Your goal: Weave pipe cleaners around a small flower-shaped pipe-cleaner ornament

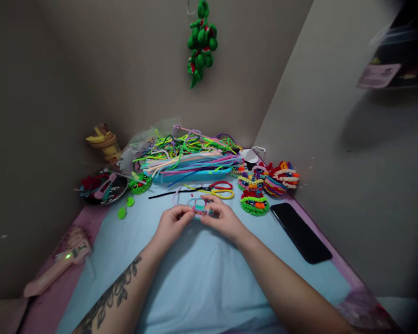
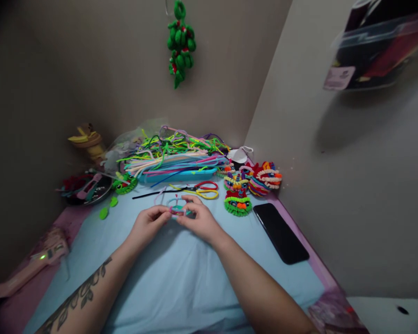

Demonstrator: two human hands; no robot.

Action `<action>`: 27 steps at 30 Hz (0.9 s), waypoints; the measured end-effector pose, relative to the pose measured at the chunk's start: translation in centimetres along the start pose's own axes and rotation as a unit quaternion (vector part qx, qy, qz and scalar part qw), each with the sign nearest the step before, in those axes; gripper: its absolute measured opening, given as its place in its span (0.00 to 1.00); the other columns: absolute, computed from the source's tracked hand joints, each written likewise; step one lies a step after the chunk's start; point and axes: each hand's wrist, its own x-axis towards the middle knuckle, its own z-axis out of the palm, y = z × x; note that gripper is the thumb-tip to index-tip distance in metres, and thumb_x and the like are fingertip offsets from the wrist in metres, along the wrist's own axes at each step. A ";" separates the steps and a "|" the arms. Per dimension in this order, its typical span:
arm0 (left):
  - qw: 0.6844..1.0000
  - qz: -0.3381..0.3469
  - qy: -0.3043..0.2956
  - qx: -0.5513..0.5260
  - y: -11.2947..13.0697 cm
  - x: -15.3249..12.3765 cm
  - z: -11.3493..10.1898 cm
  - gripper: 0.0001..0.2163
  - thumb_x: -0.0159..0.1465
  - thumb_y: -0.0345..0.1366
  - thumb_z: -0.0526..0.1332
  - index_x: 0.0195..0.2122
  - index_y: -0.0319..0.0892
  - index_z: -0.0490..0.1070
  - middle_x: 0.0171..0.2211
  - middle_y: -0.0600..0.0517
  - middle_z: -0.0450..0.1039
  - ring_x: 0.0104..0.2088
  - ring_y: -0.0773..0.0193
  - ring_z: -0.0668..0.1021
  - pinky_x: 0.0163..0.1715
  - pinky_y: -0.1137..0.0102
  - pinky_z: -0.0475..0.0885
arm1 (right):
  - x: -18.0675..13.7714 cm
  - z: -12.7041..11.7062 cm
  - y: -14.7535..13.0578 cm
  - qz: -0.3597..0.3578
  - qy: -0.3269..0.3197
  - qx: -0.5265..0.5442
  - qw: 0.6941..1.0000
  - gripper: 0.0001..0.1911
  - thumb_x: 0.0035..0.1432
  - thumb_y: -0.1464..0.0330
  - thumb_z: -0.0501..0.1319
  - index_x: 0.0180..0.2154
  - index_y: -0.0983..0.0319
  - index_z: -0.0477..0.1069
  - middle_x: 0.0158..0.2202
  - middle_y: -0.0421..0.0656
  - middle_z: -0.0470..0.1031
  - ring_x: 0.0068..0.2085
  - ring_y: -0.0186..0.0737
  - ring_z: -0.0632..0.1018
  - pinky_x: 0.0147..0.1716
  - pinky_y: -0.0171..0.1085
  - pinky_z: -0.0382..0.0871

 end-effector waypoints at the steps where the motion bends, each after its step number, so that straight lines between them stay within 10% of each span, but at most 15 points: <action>1: 1.000 -0.001 -0.005 0.002 0.0 0.0 -0.1 0.09 0.54 0.41 0.63 0.30 0.40 0.77 0.22 0.53 0.73 0.22 0.66 0.71 0.24 0.73 0.64 | 0.0 -0.1 -0.1 0.007 0.003 0.011 1.000 0.09 0.46 0.62 0.66 0.27 0.60 0.72 0.54 0.47 0.65 0.53 0.47 0.69 0.45 0.43 0.66; 11: 0.996 0.072 -0.025 0.045 -0.1 0.3 -0.8 0.08 0.58 0.39 0.60 0.30 0.41 0.76 0.29 0.50 0.76 0.31 0.62 0.76 0.33 0.71 0.69 | 0.2 -1.2 0.3 0.010 -0.012 0.081 0.997 0.12 0.45 0.59 0.67 0.26 0.61 0.71 0.55 0.48 0.65 0.55 0.48 0.68 0.45 0.43 0.67; 19: 0.951 0.235 -0.013 0.200 -0.4 -0.7 0.2 0.05 0.62 0.32 0.57 0.35 0.42 0.73 0.33 0.50 0.75 0.34 0.65 0.75 0.36 0.72 0.69 | 0.0 -0.1 -0.5 -0.013 0.034 -0.141 0.989 0.06 0.45 0.67 0.66 0.30 0.59 0.74 0.62 0.47 0.56 0.64 0.52 0.53 0.60 0.51 0.46; 27: 0.948 0.245 0.026 0.203 0.0 -0.8 -0.1 0.03 0.62 0.33 0.58 0.33 0.41 0.71 0.31 0.50 0.73 0.33 0.65 0.74 0.35 0.71 0.69 | 0.2 -0.4 0.3 0.005 0.038 -0.057 0.998 0.04 0.47 0.67 0.66 0.26 0.60 0.73 0.60 0.46 0.59 0.60 0.48 0.62 0.57 0.47 0.53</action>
